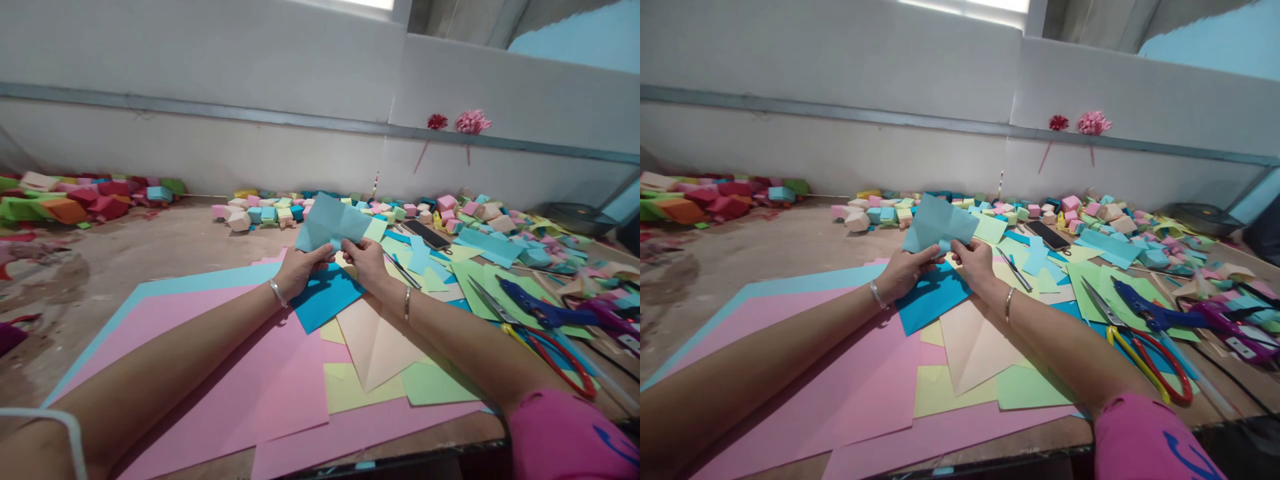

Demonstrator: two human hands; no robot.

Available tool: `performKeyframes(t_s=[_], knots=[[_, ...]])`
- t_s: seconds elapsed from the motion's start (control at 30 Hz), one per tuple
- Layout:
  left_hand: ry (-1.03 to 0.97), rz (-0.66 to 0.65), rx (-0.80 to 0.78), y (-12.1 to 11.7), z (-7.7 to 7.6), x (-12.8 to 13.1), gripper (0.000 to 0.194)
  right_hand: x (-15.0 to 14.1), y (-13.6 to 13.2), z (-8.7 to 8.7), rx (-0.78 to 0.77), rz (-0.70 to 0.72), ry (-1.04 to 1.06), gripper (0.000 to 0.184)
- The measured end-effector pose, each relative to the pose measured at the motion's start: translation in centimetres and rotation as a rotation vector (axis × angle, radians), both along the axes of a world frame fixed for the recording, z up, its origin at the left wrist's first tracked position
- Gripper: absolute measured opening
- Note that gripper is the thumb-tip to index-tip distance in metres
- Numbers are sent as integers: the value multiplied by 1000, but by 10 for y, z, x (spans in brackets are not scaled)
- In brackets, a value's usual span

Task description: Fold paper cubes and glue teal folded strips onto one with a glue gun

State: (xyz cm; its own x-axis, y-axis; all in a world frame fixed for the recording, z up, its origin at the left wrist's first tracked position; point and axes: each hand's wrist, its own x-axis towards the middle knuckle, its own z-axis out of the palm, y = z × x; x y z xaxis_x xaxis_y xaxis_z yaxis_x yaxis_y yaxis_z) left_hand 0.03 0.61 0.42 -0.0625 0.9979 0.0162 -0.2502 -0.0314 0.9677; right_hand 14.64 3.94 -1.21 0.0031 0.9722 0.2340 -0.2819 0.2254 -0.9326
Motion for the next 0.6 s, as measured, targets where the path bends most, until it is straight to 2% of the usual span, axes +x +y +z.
performKeyframes(t_s=[0.27, 0.4, 0.5, 0.6], knots=[[50, 96, 5, 1, 1, 1, 31, -1, -2, 2, -52, 58, 33, 30], [74, 91, 3, -1, 1, 0, 29, -1, -2, 1, -76, 132, 39, 32], [85, 82, -4, -1, 1, 0, 30, 0, -3, 1, -63, 100, 10, 30], [87, 63, -11, 0, 1, 0, 31, 1, -2, 2, -132, 121, 44, 25]])
